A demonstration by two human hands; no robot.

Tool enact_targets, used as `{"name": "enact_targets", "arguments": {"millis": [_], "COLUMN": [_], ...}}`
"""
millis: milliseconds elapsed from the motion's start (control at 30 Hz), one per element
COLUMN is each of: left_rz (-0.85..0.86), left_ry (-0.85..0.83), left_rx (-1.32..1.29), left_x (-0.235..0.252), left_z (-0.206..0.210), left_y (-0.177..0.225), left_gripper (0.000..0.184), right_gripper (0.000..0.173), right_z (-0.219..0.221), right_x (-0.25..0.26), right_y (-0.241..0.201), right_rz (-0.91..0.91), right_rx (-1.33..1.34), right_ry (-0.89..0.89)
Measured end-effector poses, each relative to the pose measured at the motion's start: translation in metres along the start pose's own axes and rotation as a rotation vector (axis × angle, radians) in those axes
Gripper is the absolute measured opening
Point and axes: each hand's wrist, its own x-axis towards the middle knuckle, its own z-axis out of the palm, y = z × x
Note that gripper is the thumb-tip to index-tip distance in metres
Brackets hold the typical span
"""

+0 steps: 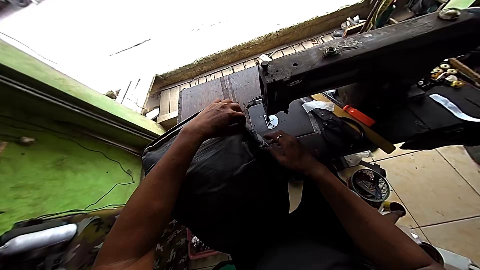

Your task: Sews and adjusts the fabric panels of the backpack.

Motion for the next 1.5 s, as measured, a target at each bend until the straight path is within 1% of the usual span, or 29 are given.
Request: {"name": "enact_targets", "arguments": {"millis": [67,200,300,400,433,500,567,600,633,667,733,767,833,867,900,933,1000,1033,1067,1133,1200,1267,1300,1333,1400,1500], "left_rz": [0.007,0.042,0.039,0.038,0.035,0.033,0.039,0.036,0.037,0.043,0.054,0.060,0.068,0.065,0.058,0.049,0.036,0.027,0.019,0.009,-0.006,-0.022,-0.027,-0.025,-0.027,-0.020], "left_ry": [-0.031,0.133,0.229,0.282,0.290,0.301,0.301,0.296,0.293,0.295,0.302,0.302,0.312,0.311,0.302,0.287,0.245,0.218,0.193,0.136,0.069,0.026,0.017,0.011,-0.010,-0.007], "left_rx": [0.008,-0.016,-0.012,0.020,0.023,0.018,0.015,0.015,0.015,0.014,0.025,0.027,0.024,0.021,0.029,0.049,0.079,0.082,0.079,0.058,0.015,-0.046,-0.070,-0.084,-0.095,-0.103], "left_x": [0.004,-0.008,-0.017,-0.026,-0.028,-0.032,-0.033,-0.032,-0.032,-0.030,-0.029,-0.028,-0.025,-0.026,-0.027,-0.029,-0.029,-0.029,-0.027,-0.023,-0.018,-0.009,-0.003,0.002,0.011,0.021], "left_z": [0.002,0.013,0.020,0.022,0.021,0.021,0.022,0.023,0.023,0.025,0.028,0.029,0.030,0.028,0.025,0.020,0.012,0.006,0.000,-0.010,-0.012,-0.009,-0.006,-0.003,0.002,0.005], "left_y": [-0.001,-0.007,-0.002,0.001,0.001,-0.001,-0.002,-0.003,-0.003,-0.004,-0.005,-0.006,-0.006,-0.005,-0.003,-0.001,0.004,0.007,0.009,0.010,0.008,0.004,0.002,0.001,0.000,-0.005], "left_gripper": [0.015,0.020,0.020,0.022,0.022,0.022,0.022,0.023,0.024,0.025,0.025,0.026,0.026,0.025,0.025,0.025,0.026,0.028,0.030,0.028,0.021,0.016,0.014,0.013,0.013,0.012], "right_gripper": [0.037,0.036,0.021,0.022,0.025,0.033,0.036,0.032,0.023,0.022,0.038,0.046,0.056,0.057,0.054,0.048,0.034,0.031,0.030,0.034,0.036,0.036,0.035,0.033,0.037,0.047], "right_z": [0.011,0.023,0.027,0.016,0.012,0.006,0.004,0.003,0.002,0.001,0.005,0.008,0.010,0.013,0.017,0.019,0.017,0.014,0.009,0.007,0.006,0.000,-0.004,-0.006,-0.002,0.013], "right_x": [0.005,0.026,0.041,0.039,0.035,0.027,0.018,0.013,0.008,0.004,0.001,0.000,-0.001,-0.003,-0.006,-0.009,-0.016,-0.020,-0.024,-0.030,-0.035,-0.036,-0.034,-0.030,-0.015,0.017], "right_y": [-0.005,-0.018,-0.020,-0.015,-0.010,0.004,0.015,0.017,0.015,0.011,0.000,-0.005,-0.011,-0.009,-0.007,-0.006,-0.009,-0.013,-0.016,-0.018,-0.012,-0.007,-0.008,-0.012,-0.016,-0.020], "right_rz": [-0.002,0.076,0.013,-0.069,-0.069,-0.010,0.050,0.064,0.076,0.070,0.048,0.035,0.045,0.036,0.022,0.014,0.033,0.053,0.074,0.107,0.121,0.134,0.151,0.176,0.193,0.154], "right_rx": [0.050,0.128,0.136,-0.019,-0.089,-0.195,-0.268,-0.253,-0.187,-0.084,0.118,0.135,0.066,0.046,0.047,0.070,0.201,0.298,0.402,0.551,0.610,0.566,0.478,0.367,0.166,-0.002], "right_ry": [0.046,0.145,0.216,0.354,0.389,0.412,0.367,0.315,0.241,0.153,-0.002,-0.064,-0.200,-0.208,-0.185,-0.145,-0.085,-0.114,-0.190,-0.317,-0.374,-0.399,-0.379,-0.314,-0.107,0.164]}}
